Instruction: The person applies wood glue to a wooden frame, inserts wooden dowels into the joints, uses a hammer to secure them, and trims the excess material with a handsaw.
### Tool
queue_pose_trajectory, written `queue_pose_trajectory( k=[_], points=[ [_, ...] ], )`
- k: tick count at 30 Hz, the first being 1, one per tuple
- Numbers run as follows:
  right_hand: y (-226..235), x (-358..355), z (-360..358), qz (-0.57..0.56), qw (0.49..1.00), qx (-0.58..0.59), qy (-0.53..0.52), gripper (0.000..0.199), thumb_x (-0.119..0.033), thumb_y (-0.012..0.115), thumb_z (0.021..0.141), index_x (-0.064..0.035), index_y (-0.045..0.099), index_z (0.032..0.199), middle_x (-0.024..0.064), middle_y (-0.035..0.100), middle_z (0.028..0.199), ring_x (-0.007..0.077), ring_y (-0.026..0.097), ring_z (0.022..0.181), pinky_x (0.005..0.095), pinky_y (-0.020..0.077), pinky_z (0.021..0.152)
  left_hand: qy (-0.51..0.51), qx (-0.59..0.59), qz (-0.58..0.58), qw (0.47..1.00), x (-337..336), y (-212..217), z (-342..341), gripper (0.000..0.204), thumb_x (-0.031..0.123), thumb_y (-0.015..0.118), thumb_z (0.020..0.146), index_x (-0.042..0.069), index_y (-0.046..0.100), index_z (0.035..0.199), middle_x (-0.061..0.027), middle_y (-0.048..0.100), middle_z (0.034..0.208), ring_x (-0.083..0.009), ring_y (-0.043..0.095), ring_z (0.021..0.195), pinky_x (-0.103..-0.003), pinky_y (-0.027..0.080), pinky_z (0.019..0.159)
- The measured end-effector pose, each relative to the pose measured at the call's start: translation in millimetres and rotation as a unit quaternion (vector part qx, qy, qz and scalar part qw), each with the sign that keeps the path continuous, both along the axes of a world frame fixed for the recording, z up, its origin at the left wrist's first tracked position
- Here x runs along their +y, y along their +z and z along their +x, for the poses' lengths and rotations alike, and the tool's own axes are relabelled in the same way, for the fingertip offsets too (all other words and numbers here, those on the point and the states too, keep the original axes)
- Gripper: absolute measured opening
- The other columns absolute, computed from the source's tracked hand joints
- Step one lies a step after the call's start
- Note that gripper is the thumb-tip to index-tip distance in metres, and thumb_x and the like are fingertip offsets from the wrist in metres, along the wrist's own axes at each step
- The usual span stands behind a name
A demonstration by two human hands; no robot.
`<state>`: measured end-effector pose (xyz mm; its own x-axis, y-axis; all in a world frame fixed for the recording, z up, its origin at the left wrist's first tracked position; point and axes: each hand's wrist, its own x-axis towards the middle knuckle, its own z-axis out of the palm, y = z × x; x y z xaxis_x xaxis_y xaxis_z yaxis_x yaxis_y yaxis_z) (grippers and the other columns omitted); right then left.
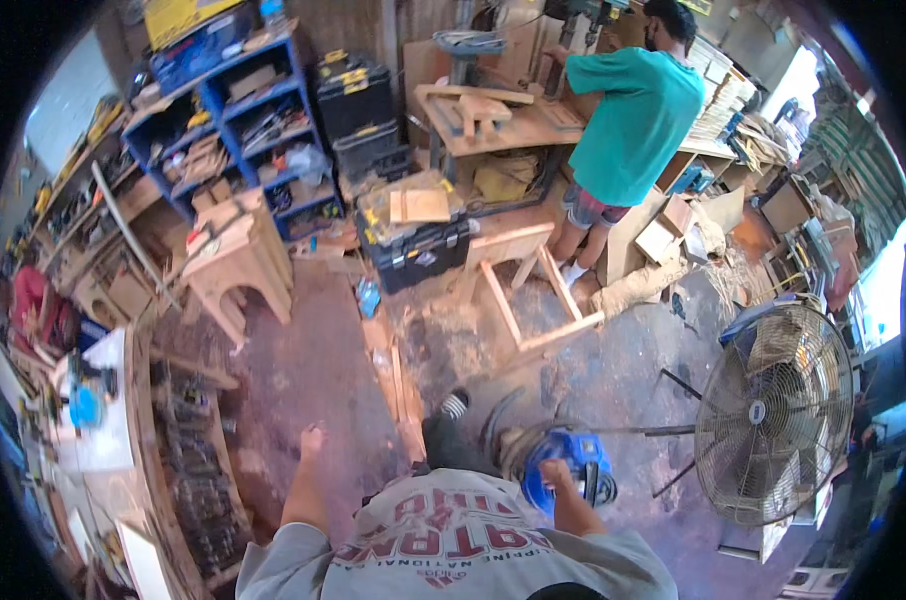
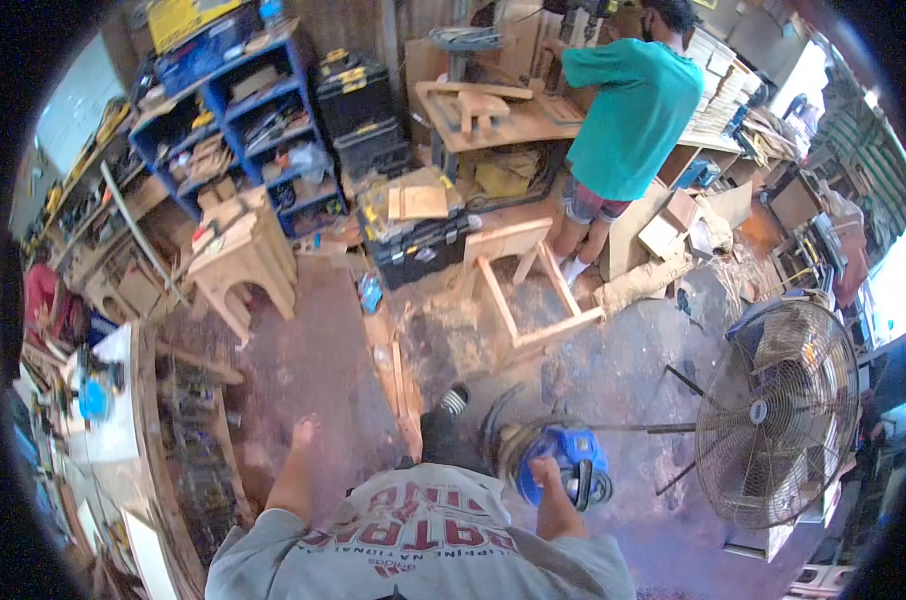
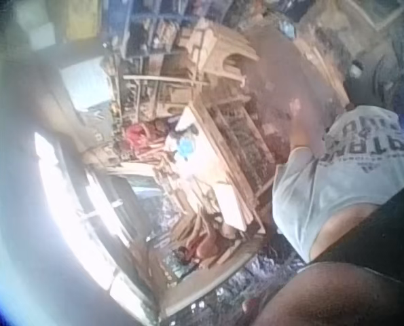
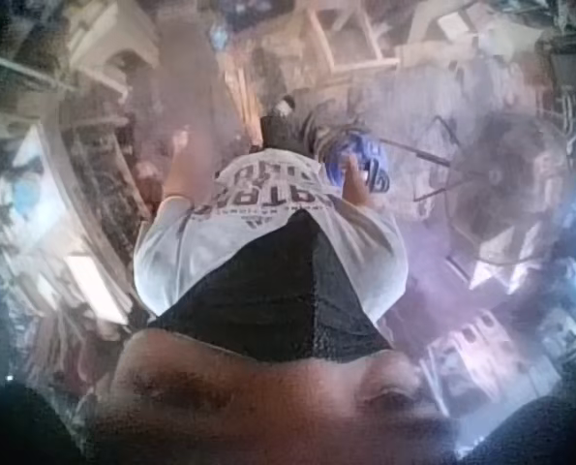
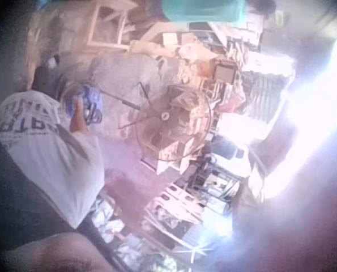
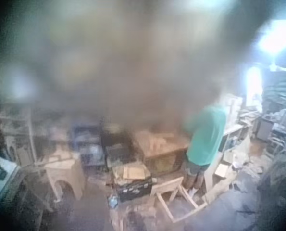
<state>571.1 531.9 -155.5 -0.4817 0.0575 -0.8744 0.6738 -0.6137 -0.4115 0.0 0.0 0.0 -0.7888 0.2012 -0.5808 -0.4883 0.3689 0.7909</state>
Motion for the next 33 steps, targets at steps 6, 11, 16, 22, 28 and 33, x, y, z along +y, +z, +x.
queue_pose_trajectory(
  k=[6,11,16,22,28,33],
  points=[
    [94,107,-177,0.207,0.965,-0.128,-0.096,0.012,-0.023,0.07,0.092,-0.0132,0.076,0.093,0.0076,0.071,0.081,0.0251,0.068,0.063,0.0483,0.055,0.05,-0.266,0.049,0.052,0.961,285,12,-104,0.03,0.023,0.068,0.098,0.004,0.075,0.12,-0.0059,0.075,0.1,-0.0174,0.067,0.086,-0.034,0.055,0.076],
    [75,235,-211,0.271,0.925,-0.007,-0.266,0.021,-0.02,0.073,0.089,-0.0037,0.077,0.102,0.0076,0.071,0.08,0.0223,0.068,0.066,0.0375,0.0551,0.057,-0.498,0.042,-0.121,0.858,547,34,-158,0.027,0.026,0.069,0.097,0.005,0.078,0.111,-0.0046,0.075,0.097,-0.0179,0.067,0.087,-0.034,0.054,0.078],
    [113,308,-331,0.365,0.888,-0.063,-0.272,0.034,-0.025,0.072,0.087,-0.0021,0.078,0.111,0.0114,0.075,0.084,0.0226,0.068,0.067,0.0333,0.0548,0.062,-0.555,-0.07,-0.033,0.828,736,-12,-257,0.034,0.034,0.069,0.095,0.003,0.077,0.109,-0.0041,0.077,0.096,-0.0178,0.067,0.086,-0.035,0.053,0.078],
    [96,345,-348,0.307,0.891,-0.258,-0.213,0.049,-0.041,0.072,0.084,-0.0107,0.076,0.122,0.0222,0.075,0.118,0.0359,0.071,0.114,0.0442,0.0546,0.1,-0.609,0.2,-0.253,0.725,986,-40,-279,0.042,0.042,0.079,0.085,0.014,0.076,0.116,-0.0159,0.076,0.11,-0.0381,0.069,0.114,-0.047,0.054,0.098],
    [29,411,-334,0.262,0.802,-0.415,-0.34,0.072,-0.046,0.072,0.079,-0.0065,0.062,0.138,0.0258,0.072,0.122,0.042,0.069,0.115,0.047,0.0541,0.1,-0.675,0.308,-0.235,0.628,1180,-111,-232,0.075,0.045,0.083,0.079,0.004,0.06,0.138,-0.0214,0.068,0.132,-0.0373,0.064,0.126,-0.047,0.05,0.107],
    [27,483,-349,0.231,0.813,-0.421,-0.328,0.06,-0.043,0.073,0.077,-0.0053,0.069,0.123,0.0287,0.073,0.115,0.0428,0.07,0.113,0.0495,0.0545,0.1,-0.691,0.282,-0.363,0.558,1234,-141,-208,0.064,0.043,0.084,0.075,0.003,0.071,0.124,-0.023,0.075,0.119,-0.0379,0.07,0.118,-0.047,0.054,0.103]
  ],
)
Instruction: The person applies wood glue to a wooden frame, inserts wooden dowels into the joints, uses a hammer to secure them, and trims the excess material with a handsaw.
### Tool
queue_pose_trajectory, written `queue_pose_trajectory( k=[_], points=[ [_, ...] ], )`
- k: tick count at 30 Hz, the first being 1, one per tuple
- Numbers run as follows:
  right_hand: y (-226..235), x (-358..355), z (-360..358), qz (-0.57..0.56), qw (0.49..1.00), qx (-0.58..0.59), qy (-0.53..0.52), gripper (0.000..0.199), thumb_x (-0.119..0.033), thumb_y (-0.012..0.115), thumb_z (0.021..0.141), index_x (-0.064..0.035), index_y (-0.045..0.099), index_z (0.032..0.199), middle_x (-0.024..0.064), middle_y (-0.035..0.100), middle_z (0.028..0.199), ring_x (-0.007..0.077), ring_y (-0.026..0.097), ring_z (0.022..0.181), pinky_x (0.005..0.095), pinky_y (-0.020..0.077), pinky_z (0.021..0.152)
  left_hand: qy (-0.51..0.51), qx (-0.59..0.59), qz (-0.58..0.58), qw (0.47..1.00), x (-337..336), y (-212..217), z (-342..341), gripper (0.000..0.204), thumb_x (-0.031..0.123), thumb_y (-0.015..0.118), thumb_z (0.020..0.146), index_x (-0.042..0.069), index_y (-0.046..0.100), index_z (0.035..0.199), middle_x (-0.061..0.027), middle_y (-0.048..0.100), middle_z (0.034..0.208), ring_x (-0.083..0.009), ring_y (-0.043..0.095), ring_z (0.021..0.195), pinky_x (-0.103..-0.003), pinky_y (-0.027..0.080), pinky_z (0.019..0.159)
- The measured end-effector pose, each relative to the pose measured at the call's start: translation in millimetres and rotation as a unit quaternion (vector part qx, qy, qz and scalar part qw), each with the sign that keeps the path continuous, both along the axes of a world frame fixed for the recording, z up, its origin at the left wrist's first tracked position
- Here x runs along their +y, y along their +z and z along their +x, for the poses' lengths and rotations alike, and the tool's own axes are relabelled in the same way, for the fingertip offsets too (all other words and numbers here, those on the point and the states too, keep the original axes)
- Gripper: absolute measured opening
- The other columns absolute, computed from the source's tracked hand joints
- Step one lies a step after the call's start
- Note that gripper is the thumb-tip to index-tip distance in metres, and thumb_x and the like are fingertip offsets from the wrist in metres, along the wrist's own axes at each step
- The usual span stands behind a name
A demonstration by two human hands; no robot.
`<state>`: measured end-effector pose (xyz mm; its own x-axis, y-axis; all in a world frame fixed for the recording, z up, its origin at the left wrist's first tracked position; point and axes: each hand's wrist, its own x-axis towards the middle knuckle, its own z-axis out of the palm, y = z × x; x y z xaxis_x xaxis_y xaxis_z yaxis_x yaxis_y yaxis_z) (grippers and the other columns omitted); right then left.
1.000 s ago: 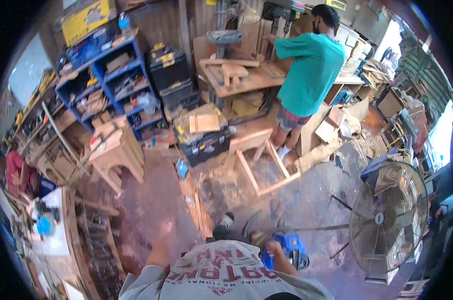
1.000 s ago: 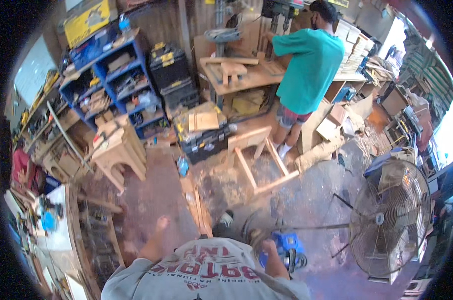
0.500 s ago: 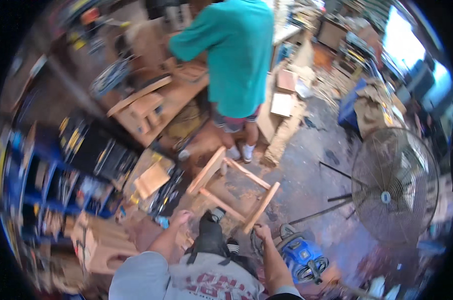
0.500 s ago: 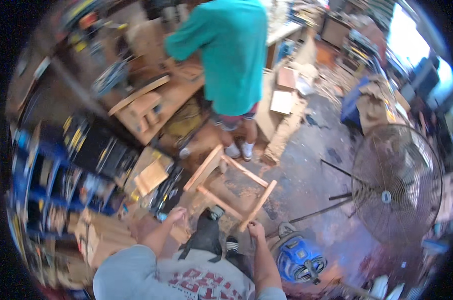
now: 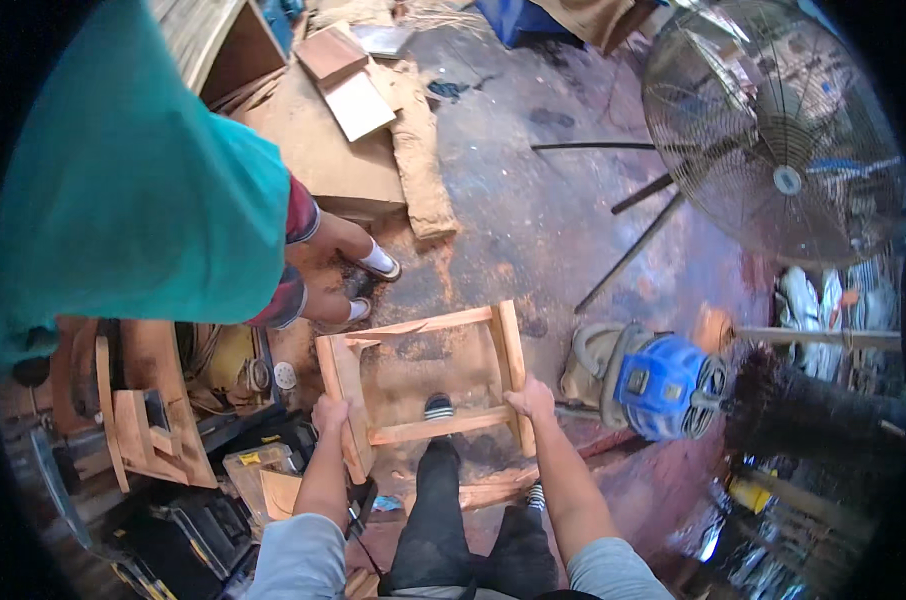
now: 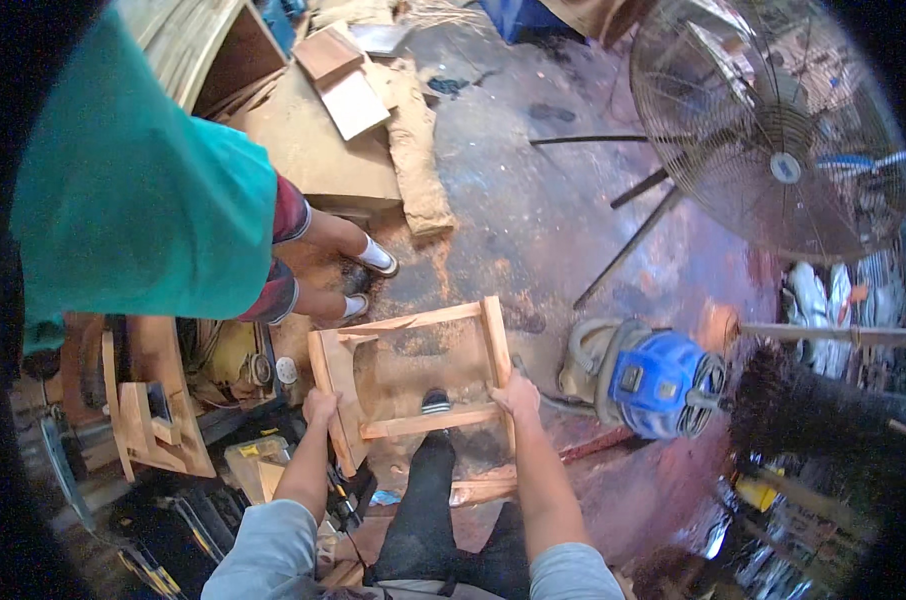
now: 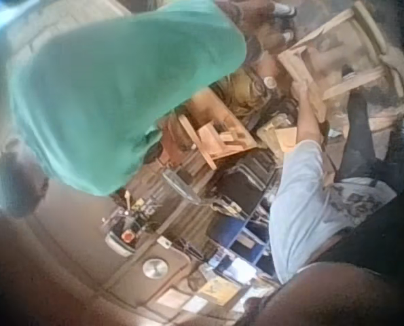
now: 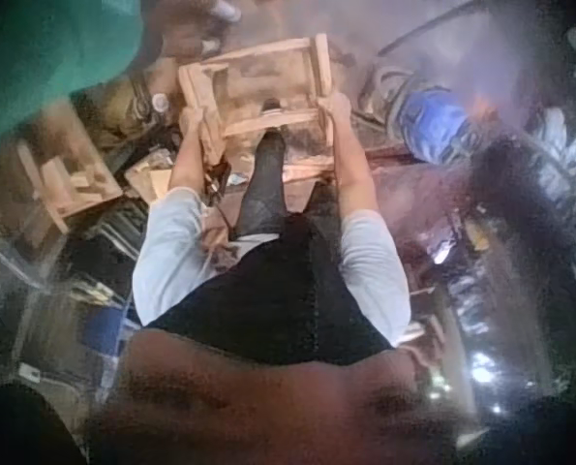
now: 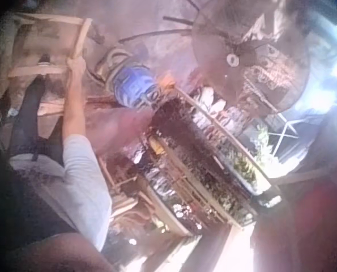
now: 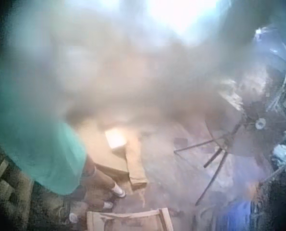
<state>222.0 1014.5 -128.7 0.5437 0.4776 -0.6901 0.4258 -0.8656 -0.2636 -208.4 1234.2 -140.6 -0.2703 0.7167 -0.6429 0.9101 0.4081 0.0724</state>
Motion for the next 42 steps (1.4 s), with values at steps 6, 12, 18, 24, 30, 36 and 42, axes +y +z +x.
queue_pose_trajectory(
  k=[6,12,18,24,30,36,42],
  points=[
    [12,-60,9,-0.005,0.996,-0.086,0.007,0.044,-0.039,0.075,0.076,-0.0025,0.078,0.1,0.0243,0.077,0.098,0.0402,0.075,0.097,0.049,0.0592,0.088,-0.065,0.027,0.032,0.997,-45,33,32,0.057,0.042,0.083,0.072,0.007,0.076,0.116,-0.0224,0.075,0.118,-0.0379,0.071,0.114,-0.047,0.055,0.1],
    [126,-212,-19,0.058,0.993,-0.086,-0.055,0.037,-0.037,0.074,0.078,-0.0043,0.076,0.095,0.0241,0.076,0.093,0.0413,0.075,0.088,0.0509,0.0593,0.082,-0.106,-0.019,0.16,0.981,-154,135,5,0.051,0.041,0.085,0.071,0.002,0.077,0.103,-0.0238,0.077,0.104,-0.0417,0.074,0.101,-0.052,0.057,0.088],
    [286,-454,-53,0.15,0.96,-0.141,-0.188,0.042,-0.044,0.076,0.074,-0.0051,0.072,0.089,0.022,0.073,0.082,0.0403,0.073,0.08,0.0506,0.0585,0.075,-0.285,-0.076,0.241,0.925,-292,317,76,0.045,0.033,0.081,0.067,-0.001,0.076,0.097,-0.0254,0.076,0.091,-0.0434,0.074,0.088,-0.052,0.057,0.083],
    [379,-717,-95,0.216,0.886,-0.228,-0.34,0.038,-0.04,0.077,0.071,-0.0068,0.078,0.09,0.0181,0.075,0.081,0.0359,0.074,0.077,0.0469,0.0591,0.075,-0.44,-0.07,0.271,0.853,-480,444,156,0.045,0.037,0.075,0.066,-0.003,0.076,0.087,-0.0284,0.073,0.081,-0.0452,0.073,0.081,-0.053,0.057,0.076],
    [429,-948,-138,0.153,0.786,-0.274,-0.532,0.033,-0.025,0.08,0.069,-0.0032,0.078,0.093,0.0156,0.075,0.081,0.028,0.072,0.07,0.0396,0.0577,0.071,-0.645,-0.097,0.19,0.734,-686,493,283,0.049,0.047,0.07,0.073,-0.003,0.074,0.073,-0.0254,0.07,0.07,-0.0429,0.071,0.067,-0.055,0.057,0.068],
    [473,-1075,-198,0.157,0.615,-0.428,-0.644,0.021,-0.003,0.072,0.072,0.007,0.072,0.09,0.0045,0.066,0.071,0.0112,0.059,0.067,0.031,0.051,0.064,-0.751,-0.196,0.085,0.625,-843,500,419,0.049,0.049,0.07,0.073,0.001,0.076,0.081,-0.0243,0.071,0.071,-0.0408,0.072,0.069,-0.05,0.057,0.068],
    [507,-1074,-179,0.193,0.484,-0.453,-0.723,0.027,-0.002,0.072,0.076,0.0077,0.072,0.101,0.0062,0.07,0.084,0.0137,0.062,0.074,0.0309,0.053,0.071,-0.794,-0.3,0.135,0.511,-902,540,548,0.045,0.044,0.071,0.07,0.001,0.075,0.083,-0.0228,0.071,0.072,-0.0402,0.072,0.069,-0.05,0.057,0.068]
  ],
)
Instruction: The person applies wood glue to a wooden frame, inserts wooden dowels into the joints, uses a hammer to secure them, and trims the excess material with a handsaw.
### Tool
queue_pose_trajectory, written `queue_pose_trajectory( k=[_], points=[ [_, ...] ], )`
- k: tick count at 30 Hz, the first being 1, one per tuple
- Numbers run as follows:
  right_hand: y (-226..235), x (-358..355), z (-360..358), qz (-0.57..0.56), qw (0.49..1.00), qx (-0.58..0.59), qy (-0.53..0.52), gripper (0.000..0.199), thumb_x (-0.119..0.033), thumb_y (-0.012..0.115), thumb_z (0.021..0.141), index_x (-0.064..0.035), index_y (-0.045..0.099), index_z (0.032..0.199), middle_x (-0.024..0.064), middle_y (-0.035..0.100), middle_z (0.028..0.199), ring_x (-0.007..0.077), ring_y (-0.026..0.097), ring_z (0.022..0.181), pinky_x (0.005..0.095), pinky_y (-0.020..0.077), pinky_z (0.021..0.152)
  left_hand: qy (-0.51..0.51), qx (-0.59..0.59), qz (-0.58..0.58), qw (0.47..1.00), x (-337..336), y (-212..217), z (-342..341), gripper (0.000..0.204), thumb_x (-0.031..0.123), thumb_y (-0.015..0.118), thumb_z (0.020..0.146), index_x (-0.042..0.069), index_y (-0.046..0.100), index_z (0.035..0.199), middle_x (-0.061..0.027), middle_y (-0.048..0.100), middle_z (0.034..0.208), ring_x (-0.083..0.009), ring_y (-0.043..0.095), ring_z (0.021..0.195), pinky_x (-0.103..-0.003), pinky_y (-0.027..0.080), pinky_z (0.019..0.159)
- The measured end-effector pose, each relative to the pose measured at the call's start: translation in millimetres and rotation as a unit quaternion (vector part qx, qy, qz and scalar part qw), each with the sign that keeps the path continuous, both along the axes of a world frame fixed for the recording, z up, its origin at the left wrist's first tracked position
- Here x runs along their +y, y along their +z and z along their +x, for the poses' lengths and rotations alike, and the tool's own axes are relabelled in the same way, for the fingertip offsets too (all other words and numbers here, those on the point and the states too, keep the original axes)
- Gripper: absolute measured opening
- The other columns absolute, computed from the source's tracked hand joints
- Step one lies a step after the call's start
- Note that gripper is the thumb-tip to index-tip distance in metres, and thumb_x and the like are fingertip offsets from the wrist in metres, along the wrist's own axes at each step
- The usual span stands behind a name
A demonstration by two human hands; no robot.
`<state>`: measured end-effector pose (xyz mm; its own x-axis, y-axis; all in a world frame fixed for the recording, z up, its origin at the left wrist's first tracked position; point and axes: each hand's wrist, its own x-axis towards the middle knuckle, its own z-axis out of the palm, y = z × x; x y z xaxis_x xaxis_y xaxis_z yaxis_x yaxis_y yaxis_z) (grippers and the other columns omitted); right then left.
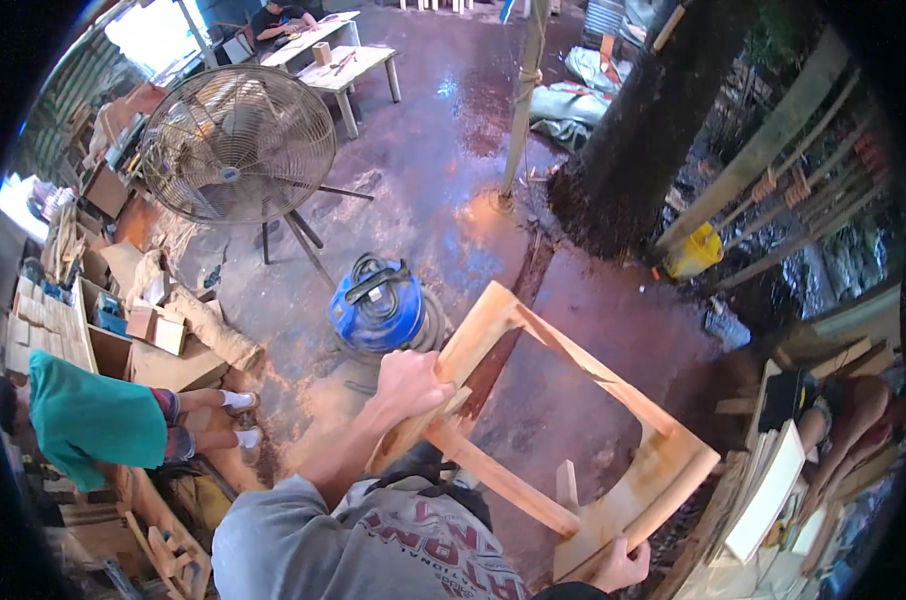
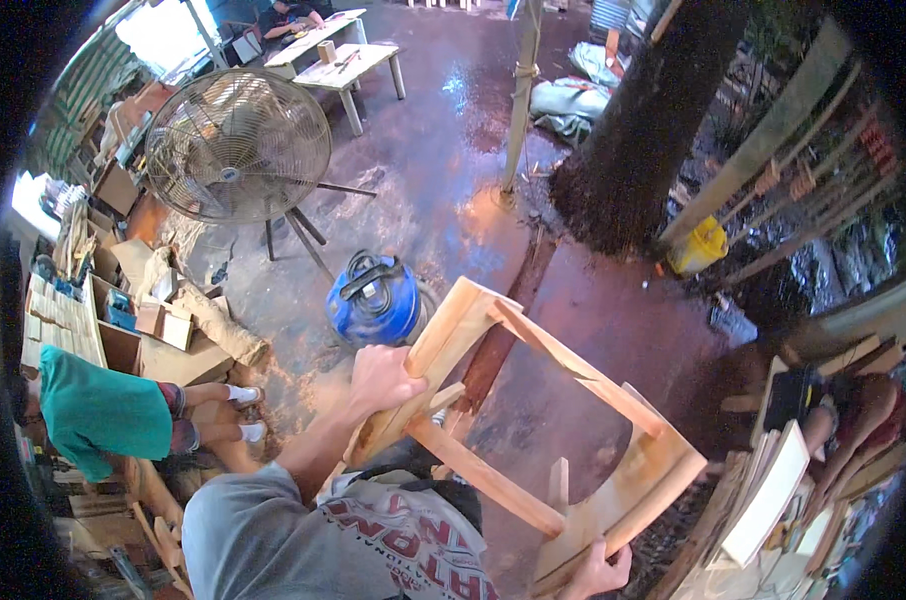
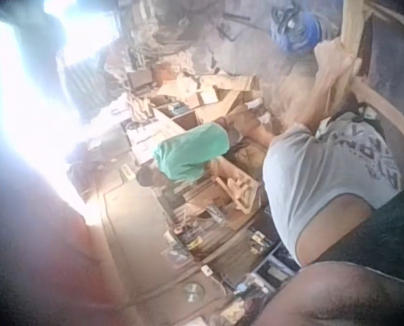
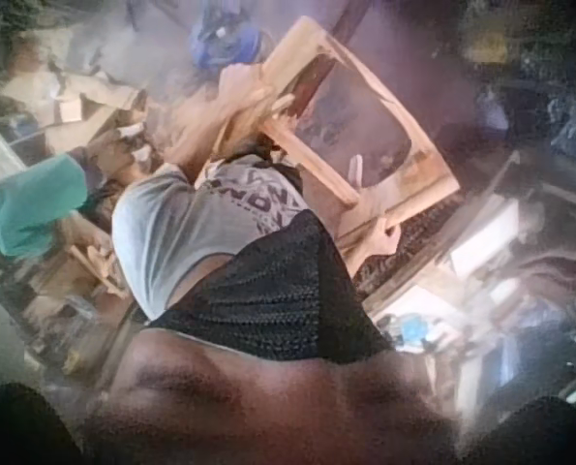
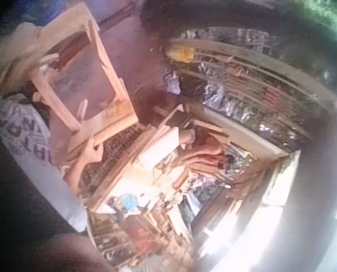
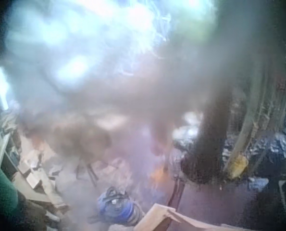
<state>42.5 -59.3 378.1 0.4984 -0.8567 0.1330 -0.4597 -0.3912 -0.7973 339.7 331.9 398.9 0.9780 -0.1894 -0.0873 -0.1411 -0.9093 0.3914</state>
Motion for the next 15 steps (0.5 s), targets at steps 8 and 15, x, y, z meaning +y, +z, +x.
queue_pose_trajectory(
  k=[8,15],
  points=[
    [22,61,240,0.033,0.994,-0.101,0.023,0.029,0.002,0.069,0.082,0.0106,0.071,0.11,0.01,0.073,0.094,0.0166,0.068,0.083,0.0318,0.0552,0.079,0.067,-0.104,-0.055,0.991,60,29,213,0.042,0.044,0.076,0.066,0.005,0.076,0.081,-0.0212,0.071,0.073,-0.0421,0.071,0.073,-0.051,0.056,0.07],
    [58,110,536,-0.013,0.981,-0.13,0.146,0.025,0.0,0.073,0.079,0.0093,0.074,0.103,0.0049,0.072,0.084,0.0111,0.064,0.074,0.0285,0.0525,0.068,0.199,-0.123,-0.101,0.967,149,47,408,0.042,0.042,0.073,0.065,0.007,0.079,0.087,-0.0204,0.073,0.075,-0.0399,0.073,0.073,-0.049,0.059,0.074]
  ],
)
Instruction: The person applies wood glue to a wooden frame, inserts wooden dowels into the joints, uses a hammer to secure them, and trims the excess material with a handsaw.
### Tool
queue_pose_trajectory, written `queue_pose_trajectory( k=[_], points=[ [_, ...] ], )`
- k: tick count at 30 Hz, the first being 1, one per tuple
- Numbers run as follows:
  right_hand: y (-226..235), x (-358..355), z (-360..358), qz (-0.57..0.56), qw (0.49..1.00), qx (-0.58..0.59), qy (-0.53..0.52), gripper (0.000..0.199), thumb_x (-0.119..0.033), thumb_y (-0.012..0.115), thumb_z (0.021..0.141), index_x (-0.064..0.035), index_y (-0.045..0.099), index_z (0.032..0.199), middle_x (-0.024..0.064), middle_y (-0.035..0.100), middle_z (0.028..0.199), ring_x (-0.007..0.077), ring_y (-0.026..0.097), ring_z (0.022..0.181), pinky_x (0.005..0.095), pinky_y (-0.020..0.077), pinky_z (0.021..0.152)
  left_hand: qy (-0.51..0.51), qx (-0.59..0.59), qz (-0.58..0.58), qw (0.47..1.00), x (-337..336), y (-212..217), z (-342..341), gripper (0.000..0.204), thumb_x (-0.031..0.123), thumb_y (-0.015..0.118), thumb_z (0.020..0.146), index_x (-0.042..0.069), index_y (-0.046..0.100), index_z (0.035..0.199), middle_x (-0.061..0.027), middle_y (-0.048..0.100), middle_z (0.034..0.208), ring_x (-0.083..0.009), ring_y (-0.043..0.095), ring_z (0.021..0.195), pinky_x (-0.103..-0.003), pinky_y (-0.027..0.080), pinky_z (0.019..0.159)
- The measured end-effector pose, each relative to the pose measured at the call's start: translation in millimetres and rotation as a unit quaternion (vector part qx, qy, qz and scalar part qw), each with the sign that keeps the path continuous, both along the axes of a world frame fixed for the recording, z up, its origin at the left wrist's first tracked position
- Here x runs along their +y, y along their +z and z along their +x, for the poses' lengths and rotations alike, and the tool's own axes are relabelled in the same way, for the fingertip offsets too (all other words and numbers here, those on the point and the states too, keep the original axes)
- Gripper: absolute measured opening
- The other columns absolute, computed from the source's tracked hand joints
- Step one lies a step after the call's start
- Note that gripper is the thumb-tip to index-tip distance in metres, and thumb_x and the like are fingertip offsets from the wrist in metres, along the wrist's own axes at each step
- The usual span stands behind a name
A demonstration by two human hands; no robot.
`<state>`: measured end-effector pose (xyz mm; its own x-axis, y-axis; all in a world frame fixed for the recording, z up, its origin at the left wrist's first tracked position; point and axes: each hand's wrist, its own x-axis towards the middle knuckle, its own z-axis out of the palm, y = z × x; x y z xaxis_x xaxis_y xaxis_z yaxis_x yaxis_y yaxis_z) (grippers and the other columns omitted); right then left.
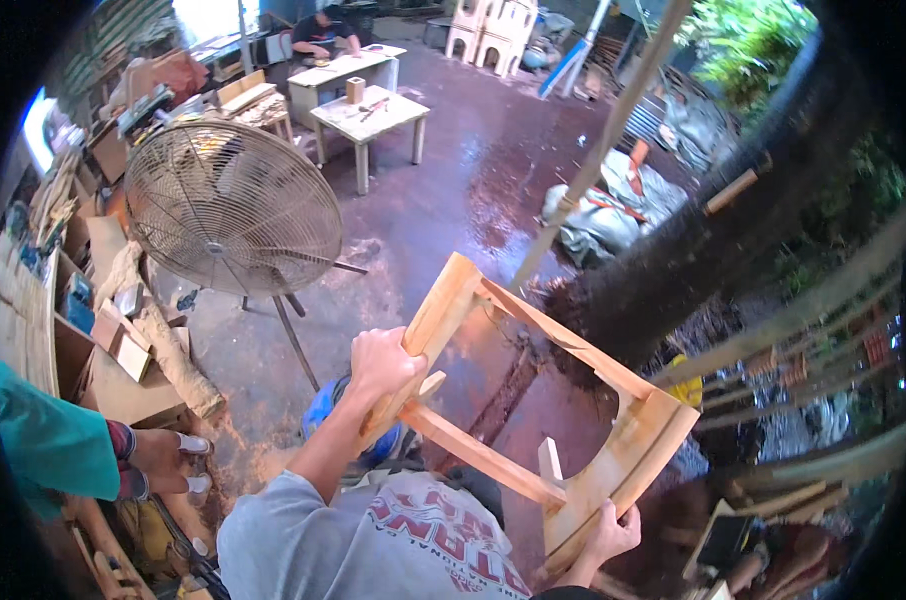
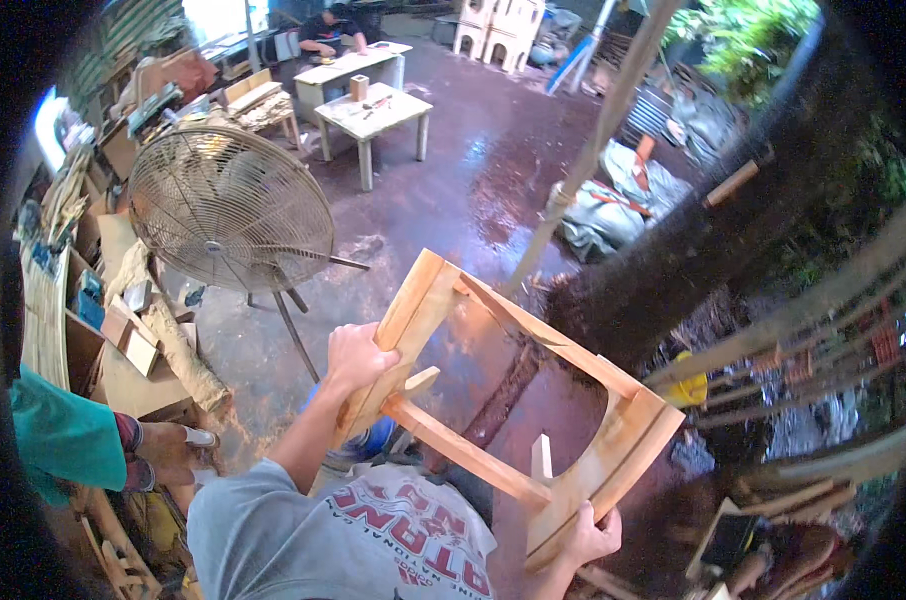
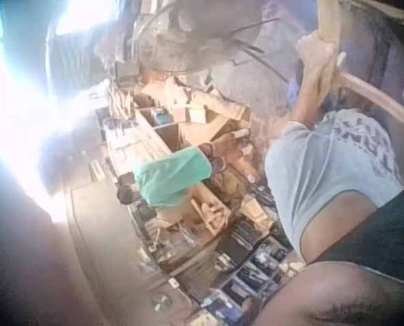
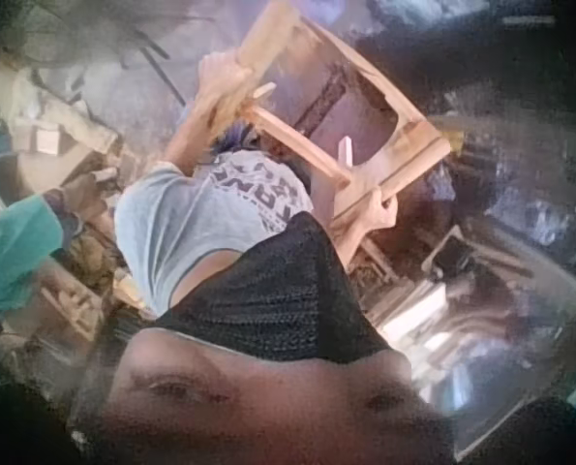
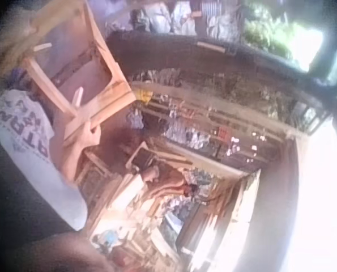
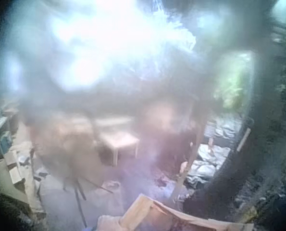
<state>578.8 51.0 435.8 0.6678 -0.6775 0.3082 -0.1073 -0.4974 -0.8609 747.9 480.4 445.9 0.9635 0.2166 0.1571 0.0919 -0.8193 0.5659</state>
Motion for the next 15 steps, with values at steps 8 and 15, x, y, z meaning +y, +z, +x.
queue_pose_trajectory(
  k=[8,15],
  points=[
    [-23,22,337,0.034,0.988,0.013,0.151,0.023,0.003,0.072,0.076,0.0076,0.077,0.098,0.0021,0.072,0.082,0.0098,0.066,0.075,0.0273,0.0545,0.068,0.142,0.033,0.012,0.989,56,-43,191,0.042,0.042,0.073,0.066,0.007,0.079,0.088,-0.021,0.074,0.078,-0.0411,0.073,0.076,-0.05,0.059,0.075],
    [-86,35,638,-0.016,0.959,0.038,0.28,0.026,0.0,0.071,0.074,0.0069,0.078,0.099,0.0008,0.072,0.08,0.0073,0.065,0.072,0.0259,0.0542,0.068,0.264,0.091,0.027,0.96,78,-82,354,0.043,0.039,0.073,0.067,0.002,0.079,0.088,-0.0243,0.074,0.083,-0.0427,0.074,0.081,-0.05,0.059,0.078]
  ],
)
